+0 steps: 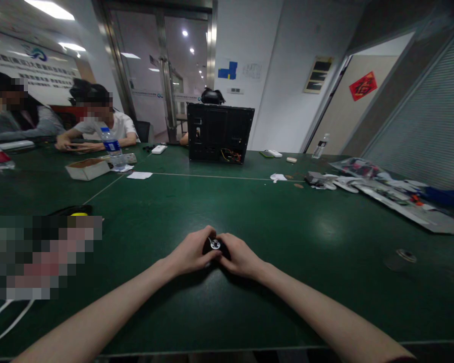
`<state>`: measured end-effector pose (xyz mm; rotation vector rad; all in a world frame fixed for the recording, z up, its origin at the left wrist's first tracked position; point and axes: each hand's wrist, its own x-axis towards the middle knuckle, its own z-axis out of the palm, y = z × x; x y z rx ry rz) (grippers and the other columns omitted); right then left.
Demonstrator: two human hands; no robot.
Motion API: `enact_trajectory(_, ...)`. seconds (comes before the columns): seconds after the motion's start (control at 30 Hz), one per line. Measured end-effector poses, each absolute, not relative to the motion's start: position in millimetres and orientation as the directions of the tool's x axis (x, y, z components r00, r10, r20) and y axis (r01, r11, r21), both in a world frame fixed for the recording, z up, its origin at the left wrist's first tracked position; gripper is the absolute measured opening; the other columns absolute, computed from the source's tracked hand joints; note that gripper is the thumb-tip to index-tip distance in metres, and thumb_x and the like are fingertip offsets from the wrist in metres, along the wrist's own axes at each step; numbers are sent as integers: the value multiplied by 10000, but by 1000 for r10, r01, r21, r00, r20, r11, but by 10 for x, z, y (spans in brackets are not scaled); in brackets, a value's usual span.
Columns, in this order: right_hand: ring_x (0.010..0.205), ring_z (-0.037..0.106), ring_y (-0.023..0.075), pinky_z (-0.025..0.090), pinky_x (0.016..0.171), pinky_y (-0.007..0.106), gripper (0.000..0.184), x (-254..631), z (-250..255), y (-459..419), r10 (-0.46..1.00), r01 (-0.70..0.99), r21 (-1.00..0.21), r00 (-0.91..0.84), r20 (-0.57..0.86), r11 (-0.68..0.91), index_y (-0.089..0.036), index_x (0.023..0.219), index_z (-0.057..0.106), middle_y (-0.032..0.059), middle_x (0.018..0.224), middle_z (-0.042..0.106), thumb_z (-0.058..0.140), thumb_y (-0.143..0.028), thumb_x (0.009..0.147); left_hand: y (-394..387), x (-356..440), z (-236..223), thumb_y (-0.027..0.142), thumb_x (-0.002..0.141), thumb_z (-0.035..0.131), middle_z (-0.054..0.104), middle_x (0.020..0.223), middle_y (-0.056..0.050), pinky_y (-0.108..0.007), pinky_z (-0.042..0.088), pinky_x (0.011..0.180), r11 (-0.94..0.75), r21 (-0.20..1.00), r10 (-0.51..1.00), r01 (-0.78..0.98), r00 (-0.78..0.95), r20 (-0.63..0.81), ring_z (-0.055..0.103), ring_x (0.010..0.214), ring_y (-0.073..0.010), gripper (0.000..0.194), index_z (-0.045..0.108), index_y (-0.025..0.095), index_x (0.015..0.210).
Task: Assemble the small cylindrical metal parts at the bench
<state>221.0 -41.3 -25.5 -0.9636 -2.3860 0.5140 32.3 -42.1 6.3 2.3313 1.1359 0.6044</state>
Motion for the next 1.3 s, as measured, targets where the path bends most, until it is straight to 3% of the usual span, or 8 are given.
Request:
enact_trajectory(0.83,860,526,197,441,782,318,264,2202,-218,-364,723,530,-519,-623,300,671,-139,1045,489,96,976,586,548,-156,789,-352,323,90,278,797,592,601,843,-33,-264,425,624,-557,585,800,589,570,188,569,719,-177,217,500,172,962)
enact_trajectory(1.3,933,538,216,451,850,358,329,2161,-194,-243,724,496,-570,-627,287,655,-131,1113,484,114,1046,586,554,-149,792,-187,254,54,283,798,601,626,897,-57,-287,454,680,-496,664,824,559,543,158,591,763,-192,243,518,170,996)
